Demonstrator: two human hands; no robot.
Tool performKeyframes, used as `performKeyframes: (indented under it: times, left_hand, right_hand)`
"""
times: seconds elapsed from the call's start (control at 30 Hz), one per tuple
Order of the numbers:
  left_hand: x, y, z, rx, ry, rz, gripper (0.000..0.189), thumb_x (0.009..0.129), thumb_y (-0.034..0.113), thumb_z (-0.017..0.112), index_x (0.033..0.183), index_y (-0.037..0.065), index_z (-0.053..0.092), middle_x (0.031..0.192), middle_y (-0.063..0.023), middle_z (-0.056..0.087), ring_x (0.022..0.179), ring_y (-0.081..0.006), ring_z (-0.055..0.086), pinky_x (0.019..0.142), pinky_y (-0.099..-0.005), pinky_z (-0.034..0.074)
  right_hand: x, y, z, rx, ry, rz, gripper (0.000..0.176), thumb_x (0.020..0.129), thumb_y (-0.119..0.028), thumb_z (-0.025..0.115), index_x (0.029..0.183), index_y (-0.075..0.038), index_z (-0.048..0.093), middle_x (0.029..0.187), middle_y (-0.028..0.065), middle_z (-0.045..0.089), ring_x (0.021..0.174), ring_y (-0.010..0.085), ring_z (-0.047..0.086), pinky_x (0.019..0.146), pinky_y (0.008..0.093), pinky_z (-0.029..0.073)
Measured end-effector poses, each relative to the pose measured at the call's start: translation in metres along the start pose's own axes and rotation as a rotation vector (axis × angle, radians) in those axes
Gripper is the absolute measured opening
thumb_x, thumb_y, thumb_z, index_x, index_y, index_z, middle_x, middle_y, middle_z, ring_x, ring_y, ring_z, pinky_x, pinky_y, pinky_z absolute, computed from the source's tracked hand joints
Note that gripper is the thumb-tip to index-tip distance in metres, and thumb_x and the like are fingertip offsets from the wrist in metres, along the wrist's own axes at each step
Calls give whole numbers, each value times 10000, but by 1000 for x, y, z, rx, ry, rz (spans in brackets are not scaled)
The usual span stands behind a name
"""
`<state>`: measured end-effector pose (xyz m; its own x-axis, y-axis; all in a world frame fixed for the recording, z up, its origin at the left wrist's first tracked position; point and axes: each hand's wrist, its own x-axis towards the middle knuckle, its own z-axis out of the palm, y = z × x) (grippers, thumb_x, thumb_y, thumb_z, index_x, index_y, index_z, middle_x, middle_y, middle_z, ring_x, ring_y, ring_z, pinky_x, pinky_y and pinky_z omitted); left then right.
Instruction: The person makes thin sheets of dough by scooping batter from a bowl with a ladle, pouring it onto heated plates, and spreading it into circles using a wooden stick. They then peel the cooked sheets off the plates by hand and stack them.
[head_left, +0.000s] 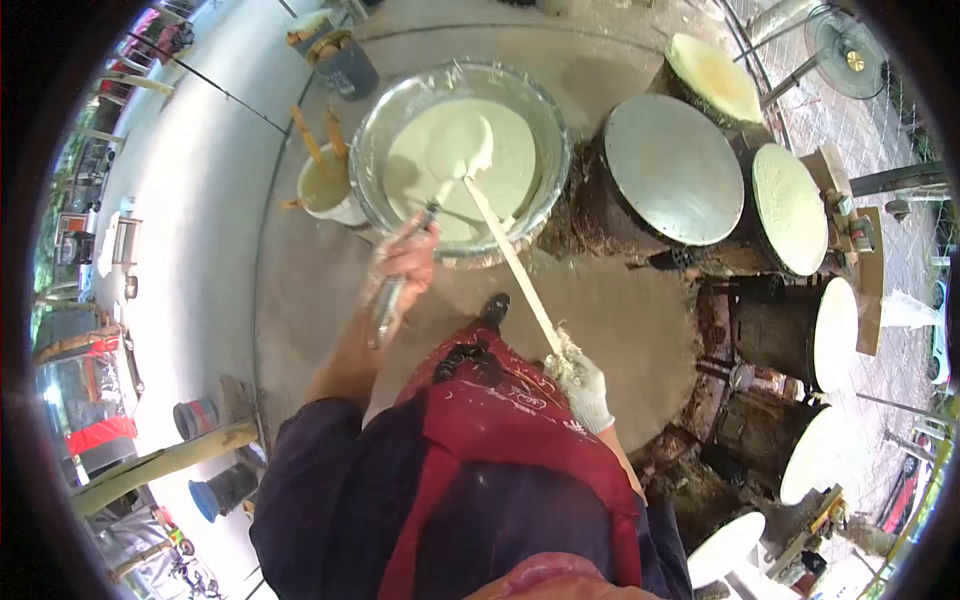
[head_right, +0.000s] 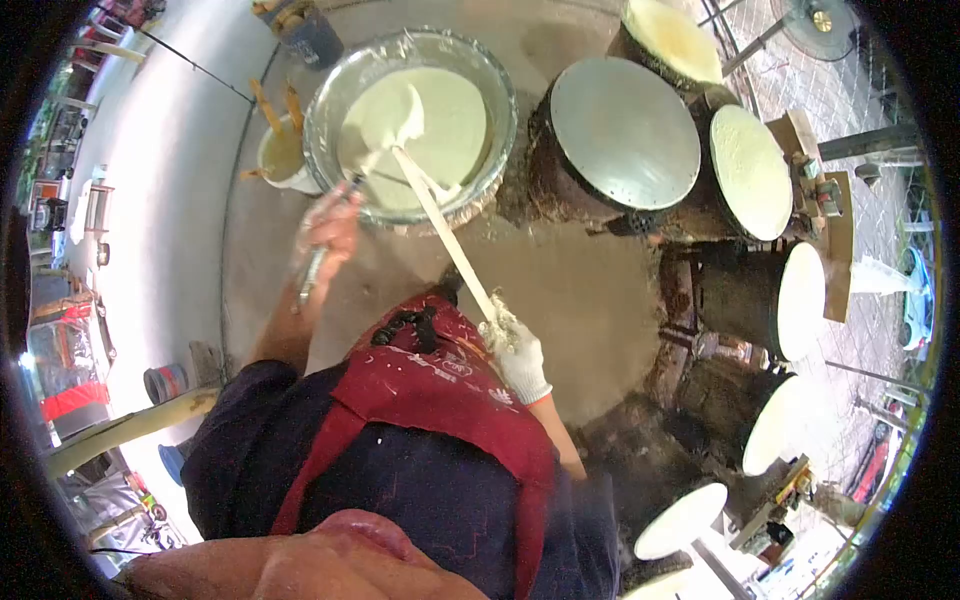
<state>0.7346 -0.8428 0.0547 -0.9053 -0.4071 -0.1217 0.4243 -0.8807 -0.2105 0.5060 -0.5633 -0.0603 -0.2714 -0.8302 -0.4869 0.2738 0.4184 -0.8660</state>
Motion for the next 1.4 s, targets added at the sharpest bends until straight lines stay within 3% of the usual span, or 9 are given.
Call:
performKeyframes:
  times: [0.13, 0.3, 0.43, 0.57, 0.87, 1.13, 1.17, 1.23, 1.4]
  left_hand:
    - [9, 42, 87, 485, -193, 114, 306, 1001, 233, 443, 1071, -63, 481, 576, 70, 380, 340, -28, 330, 424, -189, 284]
    - [62, 94, 132, 794, 427, 625, 364, 952, 293, 545, 1176, 10, 497, 600, 38, 416, 386, -21, 294, 455, -184, 302]
    - [115, 147, 119, 916, 340, 401, 246, 989, 246, 467, 942, 8, 503, 603, 70, 394, 434, -20, 343, 441, -178, 277]
    - [150, 99, 123, 1600, 493, 504, 274, 986, 282, 472, 891, 26, 497, 584, 54, 377, 396, -41, 306, 415, -193, 276]
    - [330, 26, 63, 645, 192, -296, 244, 978, 185, 470, 962, -57, 497, 592, 78, 393, 378, 16, 296, 408, -184, 232]
    - [473, -149, 1, 1062, 311, -86, 307, 968, 274, 515, 1001, -31, 508, 574, 96, 362, 413, -14, 305, 440, -193, 274]
    - [491, -163, -20, 1057, 320, -44, 315, 964, 282, 524, 997, -31, 508, 573, 88, 364, 422, -31, 321, 447, -205, 288]
    - [521, -188, -58, 1228, 383, 67, 298, 952, 277, 545, 980, -19, 520, 589, 62, 406, 439, -51, 367, 452, -221, 304]
    - [531, -189, -82, 1764, 594, 196, 221, 897, 213, 612, 941, 4, 554, 655, -20, 523, 544, -80, 505, 485, -260, 382]
  right_hand:
    - [8, -37, 6, -12, 159, -481, 465, 864, 28, 602, 1296, 107, 447, 1354, 171, 475, 1120, 182, 531, 895, 270, 472]
    - [59, -39, -4, 309, 351, -345, 561, 870, 50, 604, 1379, 78, 369, 1411, 114, 431, 1134, 124, 508, 903, 221, 446]
    - [80, -40, -20, 370, 389, -280, 571, 868, 58, 600, 1387, 69, 361, 1416, 105, 420, 1148, 116, 495, 924, 209, 436]
    - [76, -90, -34, 195, 587, -413, 540, 895, 29, 575, 1390, 63, 361, 1430, 102, 409, 1065, 103, 524, 861, 203, 456]
    - [86, -22, -194, 665, 536, -313, 452, 983, -65, 408, 1409, 52, 313, 1453, 114, 367, 1140, 193, 518, 972, 304, 449]
    - [167, -132, -314, 1006, 380, -441, 414, 1018, -85, 311, 1395, 87, 306, 1494, 100, 295, 1215, 199, 477, 1038, 320, 424]
    - [190, -131, -317, 715, 508, -508, 438, 1006, -195, 385, 1395, 5, 367, 1386, 162, 452, 1127, 258, 562, 951, 366, 482]
    - [189, -171, -323, -773, 705, 47, 456, 950, -306, 490, 1368, -132, 438, 1109, 222, 603, 944, 343, 634, 808, 436, 517]
    - [222, -127, -349, -881, 765, 114, 397, 914, -443, 506, 1160, -139, 572, 820, 190, 608, 758, 370, 641, 658, 464, 509]
